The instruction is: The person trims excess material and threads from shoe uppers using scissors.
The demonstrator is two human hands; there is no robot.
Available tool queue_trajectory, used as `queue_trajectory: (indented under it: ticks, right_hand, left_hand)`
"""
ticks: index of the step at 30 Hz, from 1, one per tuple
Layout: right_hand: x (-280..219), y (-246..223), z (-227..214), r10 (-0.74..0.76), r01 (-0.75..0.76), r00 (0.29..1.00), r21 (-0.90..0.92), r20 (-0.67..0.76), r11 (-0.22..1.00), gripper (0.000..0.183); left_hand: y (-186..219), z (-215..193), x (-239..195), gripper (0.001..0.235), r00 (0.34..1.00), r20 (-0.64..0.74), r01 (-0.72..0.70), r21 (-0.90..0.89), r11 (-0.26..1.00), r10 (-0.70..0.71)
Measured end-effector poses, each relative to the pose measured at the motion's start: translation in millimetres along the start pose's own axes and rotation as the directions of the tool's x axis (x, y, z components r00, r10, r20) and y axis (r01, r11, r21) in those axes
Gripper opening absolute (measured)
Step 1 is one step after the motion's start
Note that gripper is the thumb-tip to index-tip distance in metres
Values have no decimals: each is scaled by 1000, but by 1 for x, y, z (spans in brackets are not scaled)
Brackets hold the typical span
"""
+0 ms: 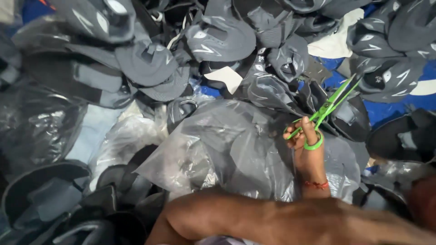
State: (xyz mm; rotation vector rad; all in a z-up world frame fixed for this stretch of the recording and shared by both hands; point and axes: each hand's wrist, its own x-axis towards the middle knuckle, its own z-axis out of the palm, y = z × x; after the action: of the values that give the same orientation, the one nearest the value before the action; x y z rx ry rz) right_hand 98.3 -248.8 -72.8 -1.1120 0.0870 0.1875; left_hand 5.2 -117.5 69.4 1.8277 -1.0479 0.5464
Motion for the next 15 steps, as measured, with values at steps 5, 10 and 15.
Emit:
queue_trajectory:
  ticks: [5, 10, 15]
  right_hand:
    - [-2, -1, -8, -197, 196, 980, -14, -31, 980, 30]
    - [-11, -17, -2, -305, 297, 950, -99, -71, 950, 33]
    - [-13, -11, -6, -222, 223, 974, -41, 43, 974, 36]
  left_hand:
    - [-43, -1, 11, 46, 838, -100, 488, -301, 820, -536]
    - [-164, 13, -35, 85, 370, 2, 929, 5, 370, -929]
    - [-261, 71, -75, 57, 33, 327, 849, -508, -146, -945]
